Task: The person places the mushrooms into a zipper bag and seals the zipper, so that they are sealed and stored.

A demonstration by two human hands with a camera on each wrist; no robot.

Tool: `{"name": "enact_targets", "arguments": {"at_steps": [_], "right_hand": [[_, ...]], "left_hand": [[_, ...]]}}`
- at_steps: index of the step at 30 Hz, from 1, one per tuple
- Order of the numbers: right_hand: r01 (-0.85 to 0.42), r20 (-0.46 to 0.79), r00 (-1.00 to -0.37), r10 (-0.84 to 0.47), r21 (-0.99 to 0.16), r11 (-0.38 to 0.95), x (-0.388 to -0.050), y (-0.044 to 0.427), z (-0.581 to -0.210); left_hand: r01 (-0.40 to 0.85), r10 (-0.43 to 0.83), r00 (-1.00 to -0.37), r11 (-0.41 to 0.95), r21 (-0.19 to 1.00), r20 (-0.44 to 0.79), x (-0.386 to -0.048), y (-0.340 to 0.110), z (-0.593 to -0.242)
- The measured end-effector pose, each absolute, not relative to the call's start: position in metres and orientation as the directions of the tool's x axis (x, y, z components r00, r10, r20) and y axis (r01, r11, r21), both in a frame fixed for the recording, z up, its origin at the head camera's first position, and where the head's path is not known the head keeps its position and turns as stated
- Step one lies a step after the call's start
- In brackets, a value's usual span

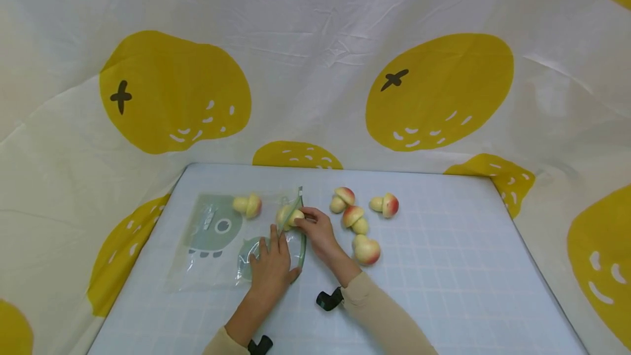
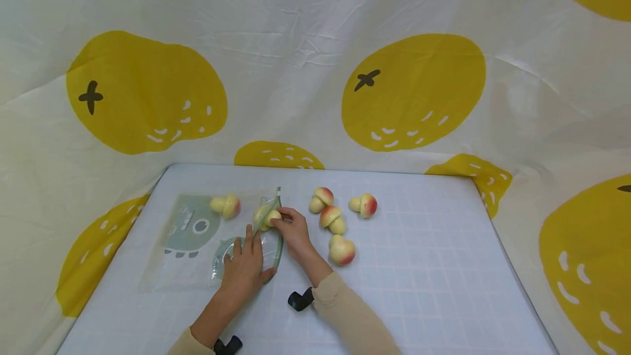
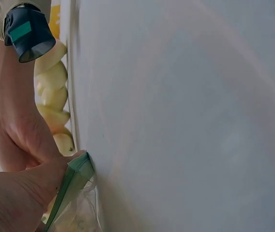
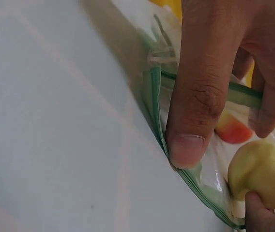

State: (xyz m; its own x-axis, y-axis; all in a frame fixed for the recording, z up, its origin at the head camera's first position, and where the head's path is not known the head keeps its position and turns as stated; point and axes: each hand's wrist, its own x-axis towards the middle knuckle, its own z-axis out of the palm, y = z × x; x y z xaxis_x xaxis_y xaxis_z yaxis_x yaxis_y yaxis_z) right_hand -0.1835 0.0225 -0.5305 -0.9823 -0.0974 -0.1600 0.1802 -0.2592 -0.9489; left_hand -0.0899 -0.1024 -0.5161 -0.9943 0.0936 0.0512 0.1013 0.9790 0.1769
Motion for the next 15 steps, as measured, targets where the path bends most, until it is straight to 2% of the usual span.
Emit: {"name": "enact_targets", "arguments": {"at_steps": [6,15], "right_hand": [[0.170,-0.150,-0.984,-0.099,-0.956,-0.239,-0.1857,0.0197,-0.5328],[0.130,-0.121,-0.989,-0.086,-0.985,-0.109,-0.1895,0.0180,-0.5343]], "left_hand": [[0.114,0.104,-0.992,0.980,0.164,0.067,-0.0899,-0.1021,-0.5154],[0.119,0.109,-0.991,0.982,0.145,0.075,-0.0885,-0.1024,-0.5162]]}}
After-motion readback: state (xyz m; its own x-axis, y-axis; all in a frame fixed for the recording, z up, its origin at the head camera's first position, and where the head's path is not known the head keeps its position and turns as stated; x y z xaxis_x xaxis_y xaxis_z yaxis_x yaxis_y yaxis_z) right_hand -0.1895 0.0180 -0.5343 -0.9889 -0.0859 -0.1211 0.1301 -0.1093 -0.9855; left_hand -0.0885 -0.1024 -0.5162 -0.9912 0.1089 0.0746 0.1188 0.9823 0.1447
